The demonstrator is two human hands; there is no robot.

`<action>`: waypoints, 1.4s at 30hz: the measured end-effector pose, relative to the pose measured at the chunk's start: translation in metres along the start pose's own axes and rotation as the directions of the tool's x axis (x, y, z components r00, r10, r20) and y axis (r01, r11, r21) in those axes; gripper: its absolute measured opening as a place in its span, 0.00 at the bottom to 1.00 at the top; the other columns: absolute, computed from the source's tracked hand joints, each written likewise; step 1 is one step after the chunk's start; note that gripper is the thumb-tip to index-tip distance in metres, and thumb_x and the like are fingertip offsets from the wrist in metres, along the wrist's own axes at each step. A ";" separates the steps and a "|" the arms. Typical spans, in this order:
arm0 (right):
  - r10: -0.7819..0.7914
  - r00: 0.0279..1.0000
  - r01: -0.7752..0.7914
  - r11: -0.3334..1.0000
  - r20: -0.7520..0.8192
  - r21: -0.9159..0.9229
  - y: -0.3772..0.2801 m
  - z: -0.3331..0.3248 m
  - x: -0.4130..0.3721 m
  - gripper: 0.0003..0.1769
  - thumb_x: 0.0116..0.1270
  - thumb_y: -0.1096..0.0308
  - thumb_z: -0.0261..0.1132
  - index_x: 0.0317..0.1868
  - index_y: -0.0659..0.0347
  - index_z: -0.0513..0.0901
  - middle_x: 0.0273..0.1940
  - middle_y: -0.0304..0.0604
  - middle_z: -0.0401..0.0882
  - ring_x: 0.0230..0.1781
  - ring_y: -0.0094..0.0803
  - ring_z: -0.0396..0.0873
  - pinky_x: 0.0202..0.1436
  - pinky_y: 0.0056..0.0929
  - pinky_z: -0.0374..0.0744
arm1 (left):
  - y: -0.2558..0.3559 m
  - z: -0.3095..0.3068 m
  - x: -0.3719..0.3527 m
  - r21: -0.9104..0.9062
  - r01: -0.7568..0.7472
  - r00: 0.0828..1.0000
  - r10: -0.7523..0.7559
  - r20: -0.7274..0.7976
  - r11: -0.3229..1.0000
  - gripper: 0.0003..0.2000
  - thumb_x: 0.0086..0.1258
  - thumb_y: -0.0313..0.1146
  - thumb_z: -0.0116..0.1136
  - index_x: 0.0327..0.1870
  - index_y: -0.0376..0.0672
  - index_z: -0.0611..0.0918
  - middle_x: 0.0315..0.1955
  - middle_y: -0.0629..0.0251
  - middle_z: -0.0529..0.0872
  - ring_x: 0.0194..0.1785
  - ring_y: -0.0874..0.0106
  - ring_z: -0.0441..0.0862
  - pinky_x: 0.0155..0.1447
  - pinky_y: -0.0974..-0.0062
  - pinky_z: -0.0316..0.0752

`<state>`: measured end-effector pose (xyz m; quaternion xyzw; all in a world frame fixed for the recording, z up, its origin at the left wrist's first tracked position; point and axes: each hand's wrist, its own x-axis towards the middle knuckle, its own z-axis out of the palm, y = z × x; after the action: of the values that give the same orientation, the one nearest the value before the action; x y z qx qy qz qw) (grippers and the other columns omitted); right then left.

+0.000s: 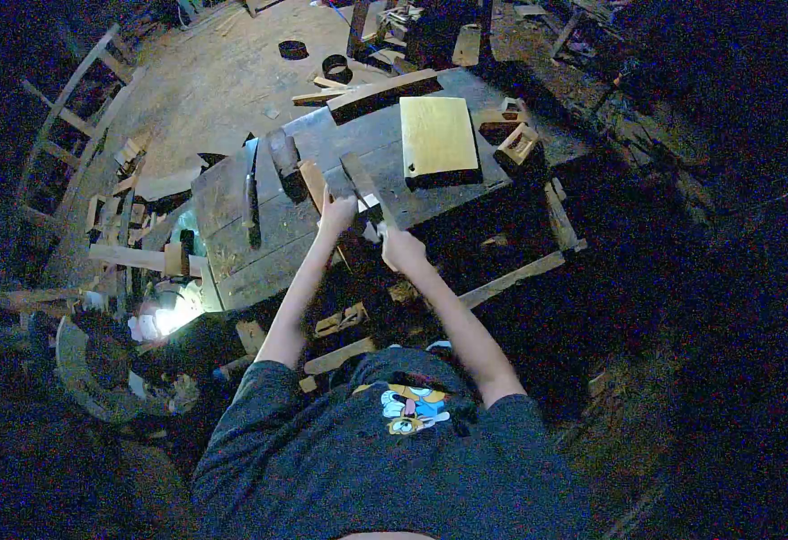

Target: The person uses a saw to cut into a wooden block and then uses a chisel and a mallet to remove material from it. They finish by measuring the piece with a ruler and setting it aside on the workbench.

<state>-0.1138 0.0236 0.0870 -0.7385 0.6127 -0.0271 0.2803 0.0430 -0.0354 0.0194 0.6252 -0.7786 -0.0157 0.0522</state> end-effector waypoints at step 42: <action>-0.026 0.996 0.016 0.993 0.085 0.119 0.005 -0.014 -0.043 0.12 0.51 0.70 0.44 0.37 0.56 0.69 0.26 0.51 0.73 0.27 0.45 0.73 0.27 0.40 0.72 | 0.017 0.012 -0.019 0.295 -0.047 0.940 0.142 -0.310 0.954 0.04 0.49 0.29 0.43 0.27 0.44 0.68 0.22 0.68 0.71 0.34 0.72 0.70 0.54 0.66 0.55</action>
<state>-0.1343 0.0571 0.1094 -0.7273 0.5896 -0.0344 0.3496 0.0294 -0.0134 0.0073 0.5814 -0.7827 0.2026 0.0916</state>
